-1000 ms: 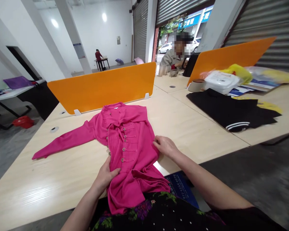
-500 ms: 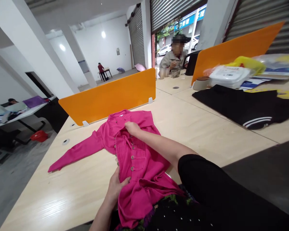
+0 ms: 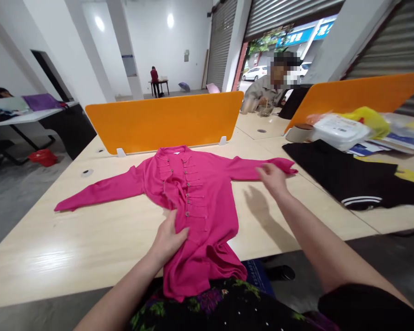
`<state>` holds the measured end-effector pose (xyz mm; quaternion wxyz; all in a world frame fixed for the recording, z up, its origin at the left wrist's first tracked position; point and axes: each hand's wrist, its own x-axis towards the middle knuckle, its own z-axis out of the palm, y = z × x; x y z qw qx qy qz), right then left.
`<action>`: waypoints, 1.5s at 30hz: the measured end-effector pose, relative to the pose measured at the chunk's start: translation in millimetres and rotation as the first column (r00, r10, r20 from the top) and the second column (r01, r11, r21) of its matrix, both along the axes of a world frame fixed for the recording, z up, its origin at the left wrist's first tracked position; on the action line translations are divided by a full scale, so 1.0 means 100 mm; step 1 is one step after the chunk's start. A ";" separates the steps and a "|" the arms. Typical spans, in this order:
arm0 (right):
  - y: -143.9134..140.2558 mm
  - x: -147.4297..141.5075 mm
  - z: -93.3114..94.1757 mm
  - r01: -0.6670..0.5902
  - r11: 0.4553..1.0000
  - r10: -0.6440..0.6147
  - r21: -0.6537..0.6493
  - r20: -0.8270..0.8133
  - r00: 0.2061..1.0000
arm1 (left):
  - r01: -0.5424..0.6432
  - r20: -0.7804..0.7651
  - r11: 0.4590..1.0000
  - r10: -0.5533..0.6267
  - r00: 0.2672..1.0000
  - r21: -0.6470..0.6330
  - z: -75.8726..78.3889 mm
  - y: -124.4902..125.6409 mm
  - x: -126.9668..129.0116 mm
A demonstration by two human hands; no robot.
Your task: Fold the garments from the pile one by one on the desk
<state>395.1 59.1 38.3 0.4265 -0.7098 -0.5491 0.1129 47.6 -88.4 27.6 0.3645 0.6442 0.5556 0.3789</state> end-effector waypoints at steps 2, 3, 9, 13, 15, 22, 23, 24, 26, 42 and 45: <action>-0.25 -0.51 -0.02 -0.452 0.879 0.349 -0.149 -0.442 0.826 | 0.045 -0.064 0.998 -0.043 0.997 0.036 0.21 0.05 0.29; -0.38 -0.76 -0.03 -0.637 0.750 0.439 -0.176 -0.588 0.679 | 0.117 -0.057 0.993 -0.114 0.992 0.035 0.27 0.07 0.42; -0.64 -1.35 -0.21 -0.724 0.690 0.465 0.000 -0.767 0.443 | 0.255 0.000 0.966 -0.255 0.967 0.035 0.08 0.08 0.45; -0.50 -1.21 -0.39 -0.620 0.784 0.328 -0.023 -0.833 0.446 | -0.294 -0.421 0.955 0.283 0.862 0.040 -0.14 0.25 -0.05; -0.49 -1.20 -0.45 -0.635 0.772 0.335 -0.029 -0.830 0.445 | -0.388 -0.610 0.921 0.324 0.723 0.030 -0.17 0.39 -0.16; -0.56 -1.31 -0.48 -0.711 0.701 0.465 0.043 -0.784 0.411 | -0.386 -0.565 0.922 0.326 0.758 0.014 -0.18 0.73 -0.02; -0.55 -1.30 -0.49 -0.695 0.716 0.480 0.061 -0.767 0.427 | -0.397 -0.430 0.917 0.372 0.823 0.033 -0.18 0.74 -0.06; -0.52 -1.28 -0.51 -0.666 0.742 0.492 0.077 -0.737 0.463 | -0.418 -0.285 0.907 0.416 0.863 0.058 -0.18 0.74 -0.12; -0.44 -1.22 -0.57 -0.577 0.810 0.509 0.100 -0.608 0.609 | -0.463 0.029 0.884 0.462 0.886 0.058 -0.14 0.70 -0.29; 0.41 -0.97 -0.65 -0.482 0.829 0.555 -0.286 0.535 0.637 | -0.662 -0.276 0.749 0.643 0.714 0.034 -0.12 0.41 -1.37; 0.34 -0.93 -0.64 -0.473 0.871 0.469 -0.131 0.512 0.720 | -0.658 -0.297 0.744 0.659 0.691 0.121 -0.23 0.29 -1.33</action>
